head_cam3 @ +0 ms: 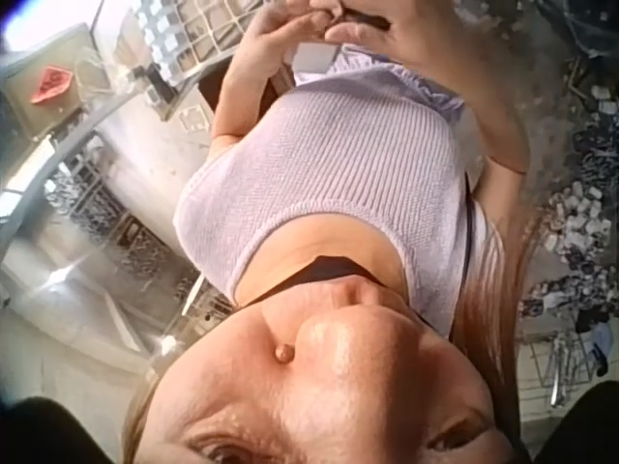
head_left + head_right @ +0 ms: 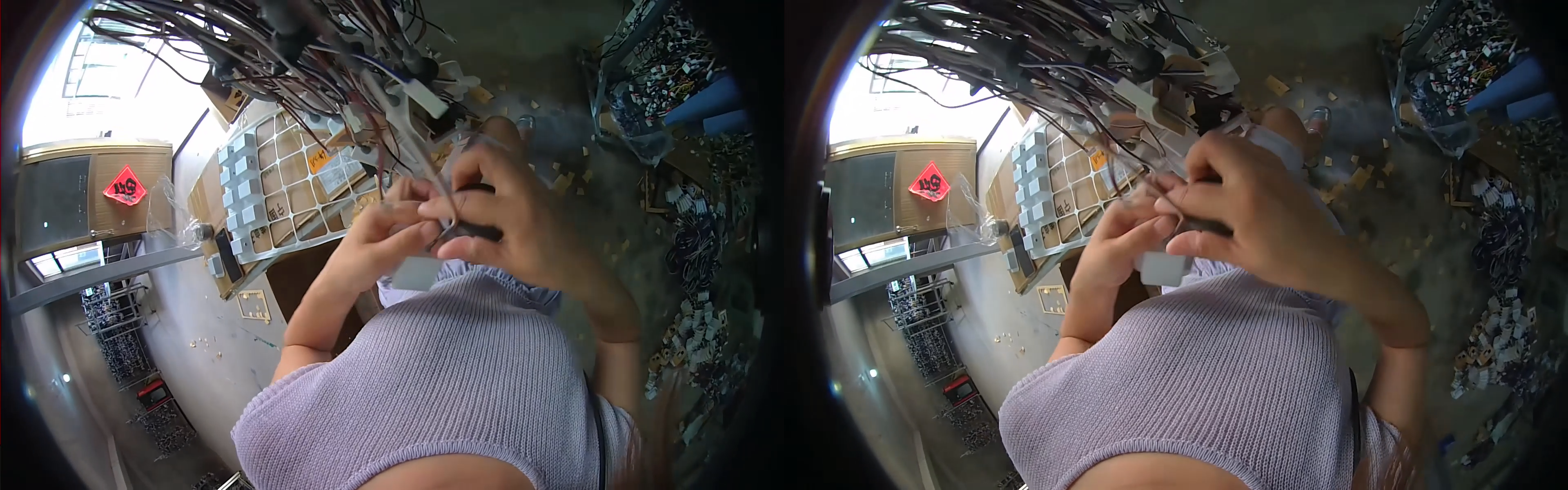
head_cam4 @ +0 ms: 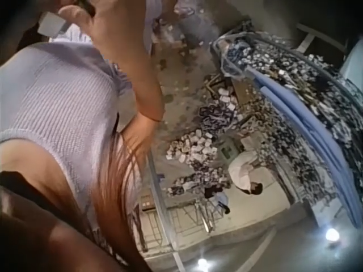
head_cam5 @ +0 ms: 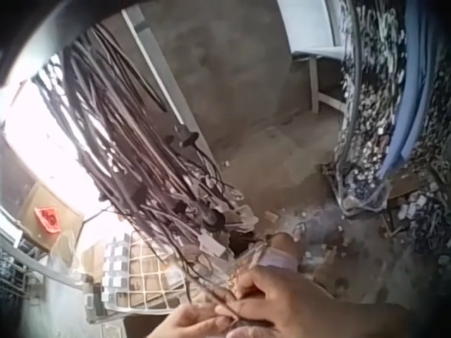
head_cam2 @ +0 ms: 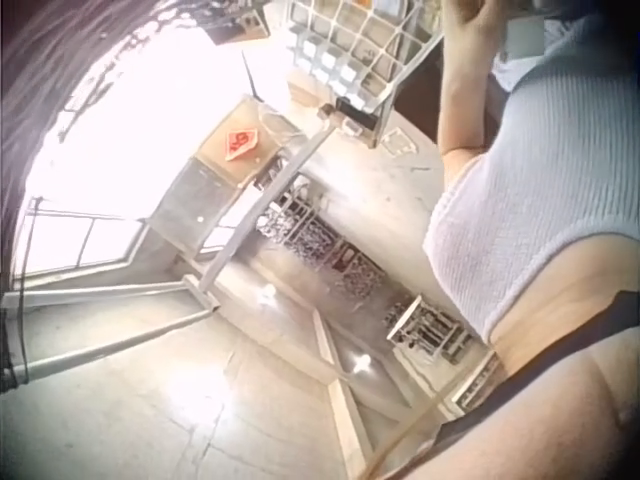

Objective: Wrapping and securing electrical wire harnesses with tape at an assembly station.

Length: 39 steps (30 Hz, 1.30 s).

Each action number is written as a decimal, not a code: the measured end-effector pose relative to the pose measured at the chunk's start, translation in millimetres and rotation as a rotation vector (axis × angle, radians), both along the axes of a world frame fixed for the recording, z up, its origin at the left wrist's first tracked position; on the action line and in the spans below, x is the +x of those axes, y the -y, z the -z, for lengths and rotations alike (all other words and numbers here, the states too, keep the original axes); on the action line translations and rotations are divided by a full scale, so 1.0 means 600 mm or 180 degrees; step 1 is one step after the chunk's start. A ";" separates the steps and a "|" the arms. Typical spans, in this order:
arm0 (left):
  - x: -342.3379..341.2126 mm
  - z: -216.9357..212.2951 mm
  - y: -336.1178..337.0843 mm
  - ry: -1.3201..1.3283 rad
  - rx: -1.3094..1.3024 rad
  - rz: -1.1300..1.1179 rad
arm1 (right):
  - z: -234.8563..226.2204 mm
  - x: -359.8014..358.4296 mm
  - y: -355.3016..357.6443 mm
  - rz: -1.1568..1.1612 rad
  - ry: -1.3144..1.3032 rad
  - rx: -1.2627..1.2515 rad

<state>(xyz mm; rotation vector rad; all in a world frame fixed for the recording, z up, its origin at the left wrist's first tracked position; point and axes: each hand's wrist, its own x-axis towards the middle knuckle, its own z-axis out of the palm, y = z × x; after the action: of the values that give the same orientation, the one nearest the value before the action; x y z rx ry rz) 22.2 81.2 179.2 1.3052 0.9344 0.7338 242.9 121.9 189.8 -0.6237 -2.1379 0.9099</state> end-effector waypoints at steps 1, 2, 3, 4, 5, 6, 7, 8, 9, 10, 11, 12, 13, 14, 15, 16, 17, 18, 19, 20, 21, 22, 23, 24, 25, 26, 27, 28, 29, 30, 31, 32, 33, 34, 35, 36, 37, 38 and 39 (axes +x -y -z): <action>-0.002 -0.007 0.002 -0.0059 0.0249 0.0103 | -0.003 -0.007 0.009 0.0153 0.0040 0.0208; -0.001 -0.017 0.002 -0.0121 0.0507 0.0223 | -0.005 -0.013 0.016 0.0323 0.0076 0.0425; 0.003 -0.023 0.014 0.0158 -0.0104 -0.0062 | -0.019 -0.009 0.022 0.0326 0.0435 0.0487; -0.003 -0.021 0.013 -0.0141 0.0050 0.0073 | -0.012 -0.015 0.028 0.0362 0.0411 0.0575; -0.012 -0.020 0.008 -0.0441 0.0219 0.0216 | -0.003 -0.021 0.032 0.0406 0.0387 0.0676; -0.015 -0.023 0.002 -0.0467 0.0494 0.0332 | 0.001 -0.023 0.034 0.0320 0.0243 0.0678; -0.018 -0.037 0.000 -0.0377 0.0423 0.0515 | -0.002 -0.022 0.038 0.0330 0.0241 0.0675; -0.022 -0.052 0.001 -0.0436 0.0507 0.0748 | -0.004 -0.021 0.043 -0.0134 -0.0166 0.0041; -0.023 -0.064 0.001 -0.0170 0.0339 0.0943 | -0.005 -0.021 0.043 -0.0596 -0.0567 -0.0597; -0.022 -0.073 -0.004 -0.0083 0.0615 0.1144 | -0.003 -0.022 0.038 -0.0603 -0.0566 -0.0604; -0.028 -0.074 -0.006 -0.0101 0.0846 0.1296 | -0.005 -0.023 0.036 -0.0984 -0.0782 -0.1135; -0.033 -0.073 -0.013 -0.0119 0.1077 0.1449 | -0.006 -0.025 0.034 -0.1361 -0.0994 -0.1672; -0.036 -0.071 -0.019 -0.0035 0.1154 0.1544 | 0.002 -0.029 0.026 -0.1606 -0.1024 -0.1988; -0.040 -0.066 -0.023 -0.0033 0.1152 0.1537 | 0.010 -0.033 0.017 -0.1611 -0.1019 -0.1992; -0.044 -0.060 -0.026 0.0041 0.1156 0.1551 | 0.018 -0.035 0.009 -0.1876 -0.0940 -0.2349; -0.048 -0.057 -0.028 0.0114 0.1161 0.1567 | 0.022 -0.035 0.003 -0.2137 -0.0857 -0.2704; -0.051 -0.056 -0.030 0.0123 0.1008 0.1556 | 0.013 -0.024 -0.003 -0.2282 -0.1425 -0.3325; -0.064 -0.048 -0.011 0.0085 0.1003 0.1492 | 0.004 -0.009 -0.011 -0.2496 -0.1999 -0.3947; -0.087 -0.030 0.019 0.0812 0.1080 0.0949 | 0.018 0.022 -0.028 -0.2579 -0.1978 -0.3963; -0.106 -0.019 0.033 0.1588 0.1178 0.0441 | 0.038 0.068 -0.057 -0.2490 -0.3245 -0.3570; -0.121 -0.018 0.007 0.1695 0.1055 0.0710 | 0.053 0.090 -0.093 -0.2324 -0.4473 -0.3049; -0.123 -0.025 0.014 0.1206 0.0622 -0.0054 | 0.071 0.086 -0.134 -0.0859 -0.3847 -0.2596; -0.151 -0.015 0.006 0.0473 0.0845 -0.0129 | 0.094 0.075 -0.176 0.0492 -0.3119 -0.2116; -0.147 -0.015 0.010 -0.0116 0.0448 -0.0728 | 0.127 0.062 -0.220 0.0475 -0.2447 -0.2292; -0.137 -0.008 -0.005 -0.1085 0.1065 -0.0990 | 0.165 0.043 -0.261 0.0406 -0.1768 -0.2431; -0.132 0.006 -0.015 -0.1383 0.1298 -0.1280 | 0.193 0.012 -0.280 0.0344 -0.1499 -0.2709; -0.133 0.029 -0.021 -0.1680 0.1527 -0.1578 | 0.218 -0.020 -0.292 0.0279 -0.1224 -0.2987; -0.136 0.051 -0.020 -0.1540 0.1358 -0.1923 | 0.236 -0.034 -0.305 0.0235 -0.0850 -0.3176; -0.127 0.052 -0.019 -0.0990 0.1118 -0.2161 | 0.247 -0.042 -0.313 0.0189 -0.0456 -0.3368; -0.120 0.051 -0.015 -0.0440 0.0872 -0.2401 | 0.255 -0.036 -0.319 0.0156 -0.0430 -0.3356; -0.126 0.054 -0.013 -0.0357 0.0661 -0.2884 | 0.262 -0.014 -0.324 0.0400 -0.0770 -0.3012; -0.135 0.050 -0.013 0.0680 0.0391 -0.2992 | 0.271 0.011 -0.325 0.0631 -0.1102 -0.2671; -0.149 0.048 -0.013 0.1730 0.0102 -0.3046 | 0.258 0.047 -0.316 0.0634 -0.1240 -0.2775; -0.178 0.067 -0.003 0.2203 -0.0065 -0.3188 | 0.233 0.083 -0.299 0.0631 -0.1371 -0.2887; -0.173 0.069 -0.006 0.2248 -0.0021 -0.3735 | 0.219 0.118 -0.278 0.0663 -0.1449 -0.2961; -0.166 0.072 -0.015 0.2277 0.0009 -0.4259 | 0.203 0.148 -0.253 0.0721 -0.1536 -0.3025; -0.191 0.120 -0.016 0.1397 0.1105 -0.4691 | 0.176 0.169 -0.221 0.0683 -0.1504 -0.3136; -0.157 0.113 -0.019 0.0298 0.2240 -0.4946 | 0.153 0.180 -0.188 0.0645 -0.1471 -0.3259; -0.117 0.098 -0.012 -0.0886 0.3378 -0.5021 | 0.139 0.176 -0.158 0.0533 -0.1232 -0.2914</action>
<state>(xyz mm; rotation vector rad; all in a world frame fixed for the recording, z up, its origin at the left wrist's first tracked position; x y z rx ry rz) -47.9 88.5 120.1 1.3243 1.9234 2.5548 348.6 216.9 106.1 -0.9418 -1.2328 1.7495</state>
